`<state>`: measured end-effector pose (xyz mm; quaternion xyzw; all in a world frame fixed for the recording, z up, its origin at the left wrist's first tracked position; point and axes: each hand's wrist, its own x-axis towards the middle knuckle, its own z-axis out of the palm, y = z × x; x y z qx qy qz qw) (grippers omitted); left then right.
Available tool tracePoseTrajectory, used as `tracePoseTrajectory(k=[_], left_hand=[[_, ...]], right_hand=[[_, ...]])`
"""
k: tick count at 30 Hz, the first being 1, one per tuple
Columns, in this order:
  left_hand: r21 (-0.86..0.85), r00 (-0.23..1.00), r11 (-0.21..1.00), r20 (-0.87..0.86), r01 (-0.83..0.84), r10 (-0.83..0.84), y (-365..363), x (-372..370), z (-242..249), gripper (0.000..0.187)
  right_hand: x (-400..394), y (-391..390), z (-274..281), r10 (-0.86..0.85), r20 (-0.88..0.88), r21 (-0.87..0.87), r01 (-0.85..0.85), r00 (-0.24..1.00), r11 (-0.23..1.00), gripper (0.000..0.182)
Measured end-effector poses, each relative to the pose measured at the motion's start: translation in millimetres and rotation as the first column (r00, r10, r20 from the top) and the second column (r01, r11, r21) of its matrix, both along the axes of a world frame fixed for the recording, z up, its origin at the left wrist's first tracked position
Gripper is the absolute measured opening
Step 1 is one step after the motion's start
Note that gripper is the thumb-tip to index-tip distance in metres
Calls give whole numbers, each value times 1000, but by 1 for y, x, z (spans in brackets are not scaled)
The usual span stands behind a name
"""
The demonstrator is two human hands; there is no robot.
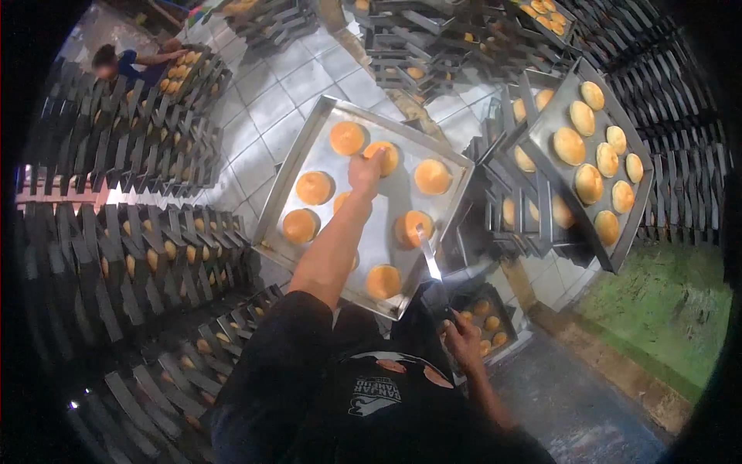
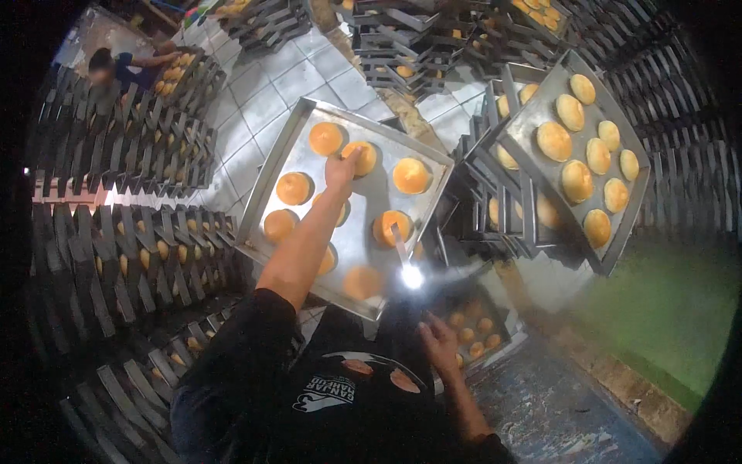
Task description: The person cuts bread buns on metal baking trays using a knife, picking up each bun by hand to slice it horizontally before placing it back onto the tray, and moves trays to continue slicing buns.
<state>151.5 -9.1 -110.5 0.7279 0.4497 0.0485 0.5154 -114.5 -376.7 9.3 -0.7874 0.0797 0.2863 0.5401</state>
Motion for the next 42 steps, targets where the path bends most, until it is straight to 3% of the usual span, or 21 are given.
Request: tracePoseTrajectory(k=[1,2,4,5,8,9,10,12,13,14,16,18,20,22,25,29,31,33,37,40,42], left_hand=[[-158,1000,987,19,-16,19,-7,3,2,65],[-154,999,988,34,-6,11,-15,4,5,65],[331,986,930,-80,162,-144,-28,2,13,63],[343,986,925,-63,165,-152,-34,3,20,63],[-54,978,996,197,76,-64,-56,-10,37,73],[-264,924,958,384,116,-7,-60,-15,42,75],[-252,917,960,398,122,-12,-65,-20,62,75],[-681,798,700,536,214,277,-67,-35,100,48],[-653,763,649,624,391,169,-59,-43,105,57],[-637,751,665,638,390,171,-55,-50,109,57],[-867,737,377,482,325,474,-58,-70,147,46],[-873,703,401,470,279,533,-51,-78,155,53],[-882,684,390,456,263,570,-43,-88,160,52],[-873,646,398,479,281,594,-41,-95,172,50],[-858,597,411,512,310,618,-38,-105,184,48],[-850,565,406,527,335,635,-37,-114,200,48],[-852,568,408,523,328,636,-37,-117,202,47],[-771,573,526,627,358,528,-39,-122,201,44],[-723,633,551,666,417,395,-58,-129,188,40],[-746,629,533,645,399,433,-54,-127,188,43],[-755,618,526,640,392,457,-44,-129,191,44]], right_hand=[[0,-8,1,-77,-209,86,97,975,992,39],[3,-11,1,-84,-194,91,103,977,991,39],[9,-9,1,-58,-3,67,58,998,996,42],[17,-7,3,-68,16,77,66,998,995,42],[42,-4,12,-58,-24,252,62,998,966,44],[50,-6,-4,-7,201,135,-21,980,991,43],[64,2,15,-11,216,144,-21,976,989,43],[92,23,52,-49,-7,235,49,999,971,43],[98,33,60,-70,75,248,49,995,967,42],[103,41,67,-87,156,262,44,984,964,41],[110,53,78,-1,216,229,-50,976,972,42],[111,68,84,19,453,152,-98,891,983,37],[104,73,105,64,405,184,-150,912,971,38],[97,79,110,115,523,175,-238,845,955,38],[84,79,119,129,518,209,-271,846,940,39],[76,73,98,153,639,127,-300,754,946,38],[69,69,101,144,647,136,-299,749,945,38],[63,67,110,135,650,144,-296,748,944,38],[72,73,134,115,552,167,-245,826,955,38],[77,74,138,128,540,186,-266,832,946,38],[63,67,125,174,558,77,-260,811,962,38]])
